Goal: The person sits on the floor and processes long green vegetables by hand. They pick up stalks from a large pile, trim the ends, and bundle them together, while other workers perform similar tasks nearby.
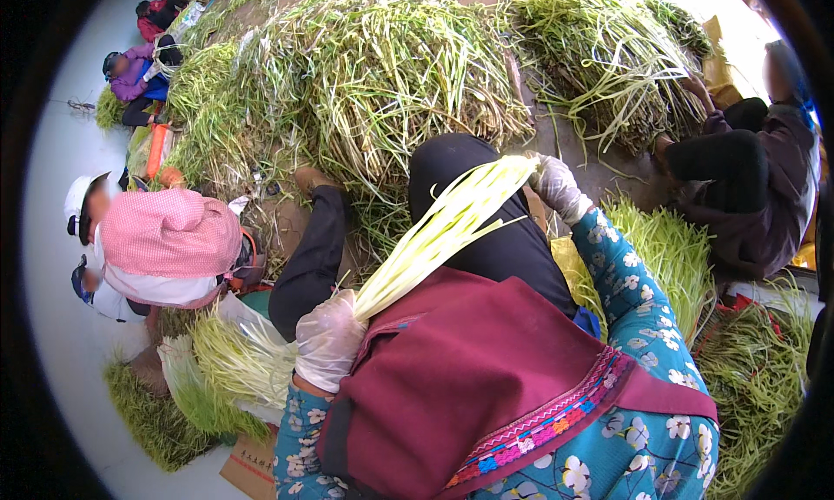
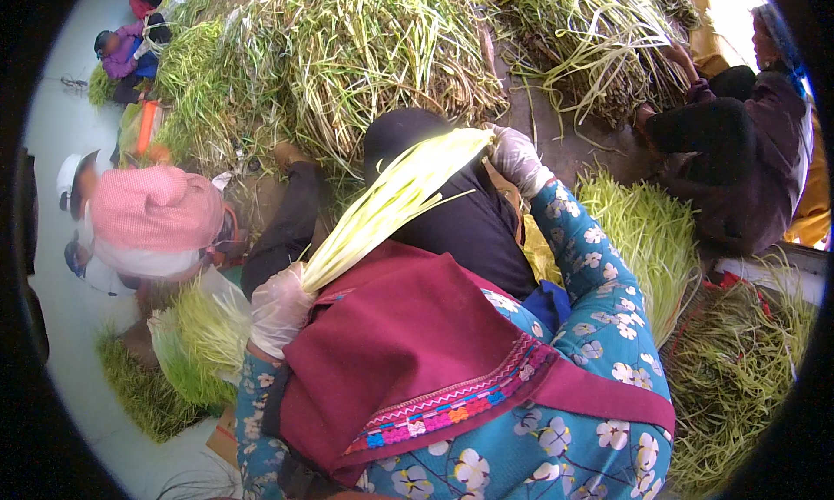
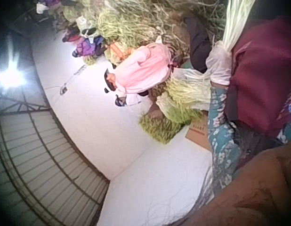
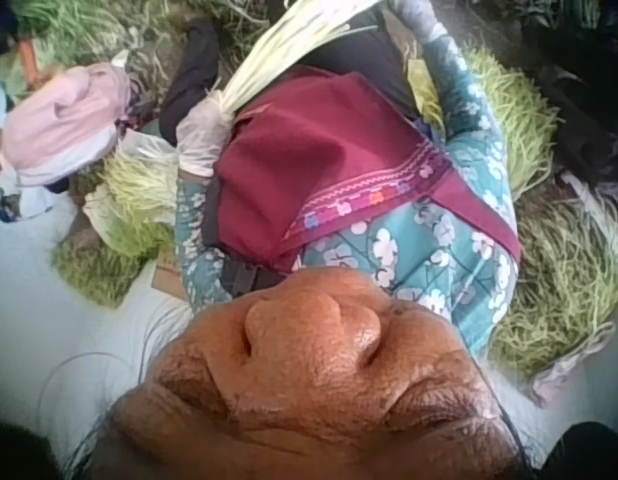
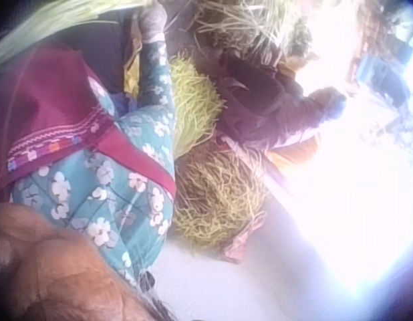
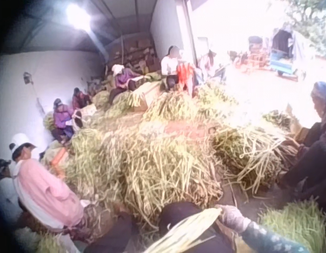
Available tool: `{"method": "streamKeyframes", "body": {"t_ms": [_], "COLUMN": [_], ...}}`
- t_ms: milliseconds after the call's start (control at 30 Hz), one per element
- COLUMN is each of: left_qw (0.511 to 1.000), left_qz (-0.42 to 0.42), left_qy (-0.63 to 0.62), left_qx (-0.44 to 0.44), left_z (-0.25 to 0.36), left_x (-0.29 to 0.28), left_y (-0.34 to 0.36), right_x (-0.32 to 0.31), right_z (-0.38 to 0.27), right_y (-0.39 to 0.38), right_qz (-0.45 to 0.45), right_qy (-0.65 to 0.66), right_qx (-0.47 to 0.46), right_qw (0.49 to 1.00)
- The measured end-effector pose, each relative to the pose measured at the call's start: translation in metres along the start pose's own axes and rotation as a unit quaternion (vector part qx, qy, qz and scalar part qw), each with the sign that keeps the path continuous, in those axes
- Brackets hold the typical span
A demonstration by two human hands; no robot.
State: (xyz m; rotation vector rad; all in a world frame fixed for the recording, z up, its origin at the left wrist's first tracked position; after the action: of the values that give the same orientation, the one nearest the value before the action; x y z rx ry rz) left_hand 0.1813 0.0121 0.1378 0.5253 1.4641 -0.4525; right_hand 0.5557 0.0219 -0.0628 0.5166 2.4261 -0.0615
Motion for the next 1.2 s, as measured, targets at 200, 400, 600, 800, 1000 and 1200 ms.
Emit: {"method": "streamKeyframes", "body": {"t_ms": [200,400,600,800,1000,1200], "left_qw": [0.996,0.998,0.996,0.99,0.992,0.987], "left_qz": [0.024,0.05,0.058,0.122,0.119,0.141], "left_qy": [-0.033,0.02,-0.04,-0.067,0.013,-0.031], "left_qx": [0.078,0.036,-0.045,0.008,0.044,0.063], "left_z": [0.016,0.0,-0.025,-0.015,-0.008,-0.002], "left_x": [0.001,-0.006,-0.011,-0.024,-0.029,-0.036], "left_y": [-0.002,-0.018,-0.034,-0.037,-0.039,-0.036], "right_x": [0.038,0.054,-0.015,-0.145,-0.116,0.001], "right_z": [0.009,0.057,0.067,-0.085,-0.243,-0.278], "right_y": [0.038,0.033,0.05,0.124,0.129,0.103], "right_qz": [-0.047,-0.153,0.005,0.254,0.054,-0.07], "right_qy": [-0.255,-0.279,-0.017,0.281,0.611,0.62], "right_qx": [-0.059,-0.046,0.148,-0.03,-0.069,0.039], "right_qw": [0.964,0.947,0.989,0.925,0.786,0.781]}}
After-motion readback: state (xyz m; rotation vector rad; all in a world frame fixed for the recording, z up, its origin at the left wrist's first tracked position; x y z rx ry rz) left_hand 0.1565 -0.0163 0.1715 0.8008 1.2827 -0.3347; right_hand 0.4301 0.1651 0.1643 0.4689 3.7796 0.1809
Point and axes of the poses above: each hand's wrist, its own y-axis towards the middle knuckle, its own x-axis out of the palm, z = x × y, the point moved 10 cm from there along y, towards the middle knuckle, and after that the axes turned 15 degrees about z, right-handed, at the moved point
